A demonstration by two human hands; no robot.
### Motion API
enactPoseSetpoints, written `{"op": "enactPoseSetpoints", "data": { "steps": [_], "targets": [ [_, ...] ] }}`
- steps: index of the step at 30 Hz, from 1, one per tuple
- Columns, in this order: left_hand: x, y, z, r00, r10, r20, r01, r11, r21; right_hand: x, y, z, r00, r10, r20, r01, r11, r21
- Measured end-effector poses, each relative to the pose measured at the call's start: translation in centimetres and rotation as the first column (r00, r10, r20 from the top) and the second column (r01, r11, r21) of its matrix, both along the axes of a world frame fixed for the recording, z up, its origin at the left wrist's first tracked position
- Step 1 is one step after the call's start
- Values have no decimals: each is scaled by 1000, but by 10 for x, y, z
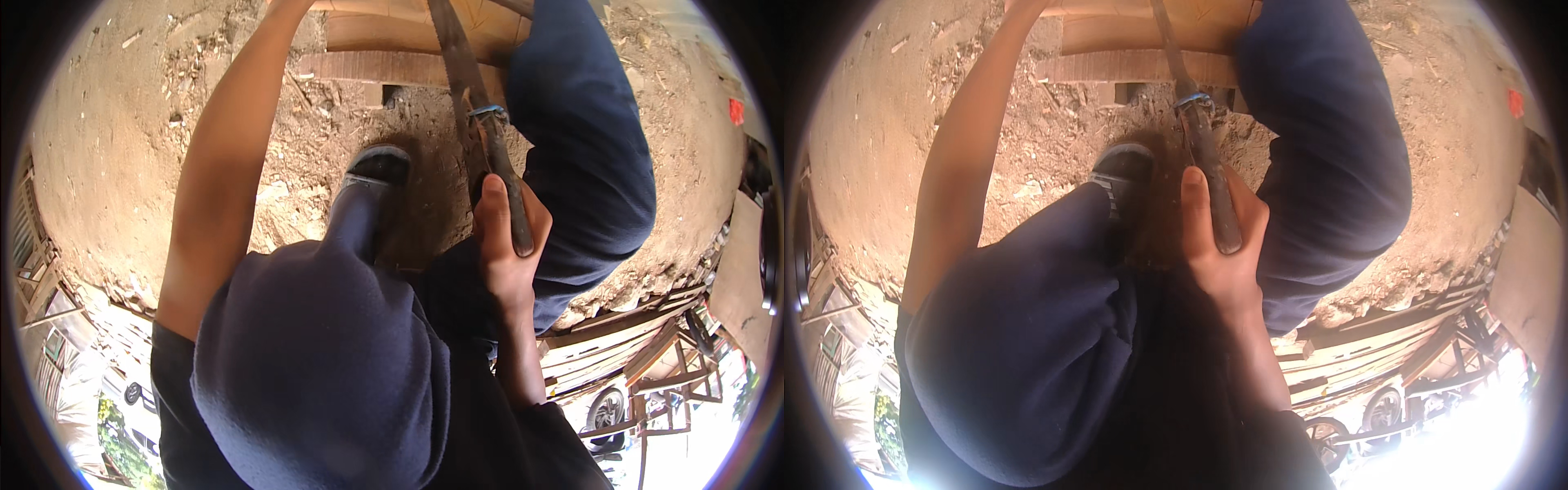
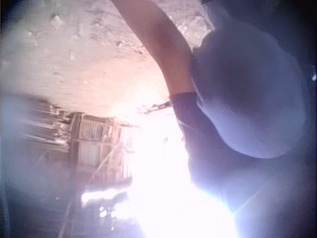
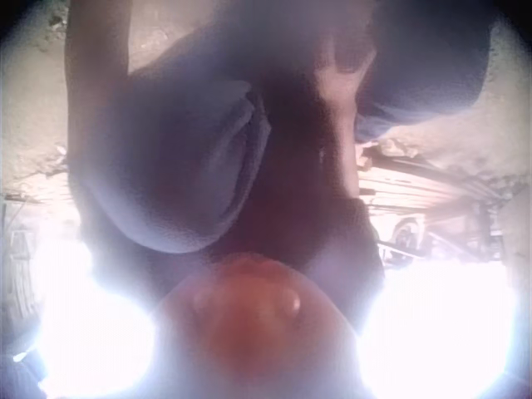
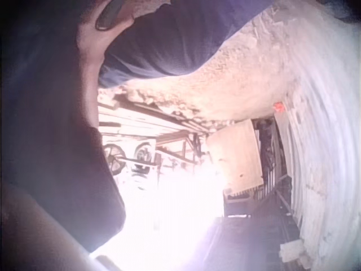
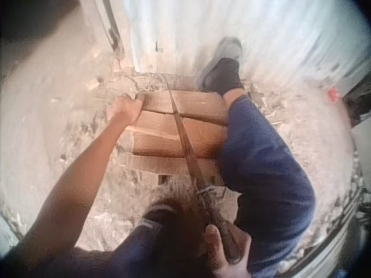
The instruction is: The person sits on the ground and uses a chisel to carve a pattern into a piece of wood. The person holds the wood steady with one hand and strikes the chisel with the other to create grooves.
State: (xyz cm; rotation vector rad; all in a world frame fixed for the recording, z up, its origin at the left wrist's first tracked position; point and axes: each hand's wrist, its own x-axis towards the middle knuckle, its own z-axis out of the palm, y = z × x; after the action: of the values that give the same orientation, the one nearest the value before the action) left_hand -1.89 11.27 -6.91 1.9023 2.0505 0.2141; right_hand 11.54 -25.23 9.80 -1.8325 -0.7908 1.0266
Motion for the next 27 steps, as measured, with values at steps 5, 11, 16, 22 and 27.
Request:
{"op": "enactPoseSetpoints", "data": {
  "steps": [5, 11, 16, 22, 27],
  "targets": [
    [-9, 19, -29, 995, 21, 98, -24, 999, 23, 9, 71, -23, 987, -37, -153, 42, 999, 29],
    [-4, 3, -2, 999, 31, 17, -31, 999, -9, -5, 27, -7, 1000, 1, -7, 0, 997, 83],
    [2, -7, 10, 1000, -5, 3, 5, 999, -34, -7, 48, -15, 1000, 7, 4, -7, 994, 111],
    [-14, 11, -17, 999, 35, -12, -34, 999, 42, -3, 60, -17, 998, 34, -45, -30, 995, 98],
    [11, -12, 19, 1000, 1, -18, -2, 999, -43, -3, 16, 0, 999, 15, 42, -18, 997, 78]
  ]
}}
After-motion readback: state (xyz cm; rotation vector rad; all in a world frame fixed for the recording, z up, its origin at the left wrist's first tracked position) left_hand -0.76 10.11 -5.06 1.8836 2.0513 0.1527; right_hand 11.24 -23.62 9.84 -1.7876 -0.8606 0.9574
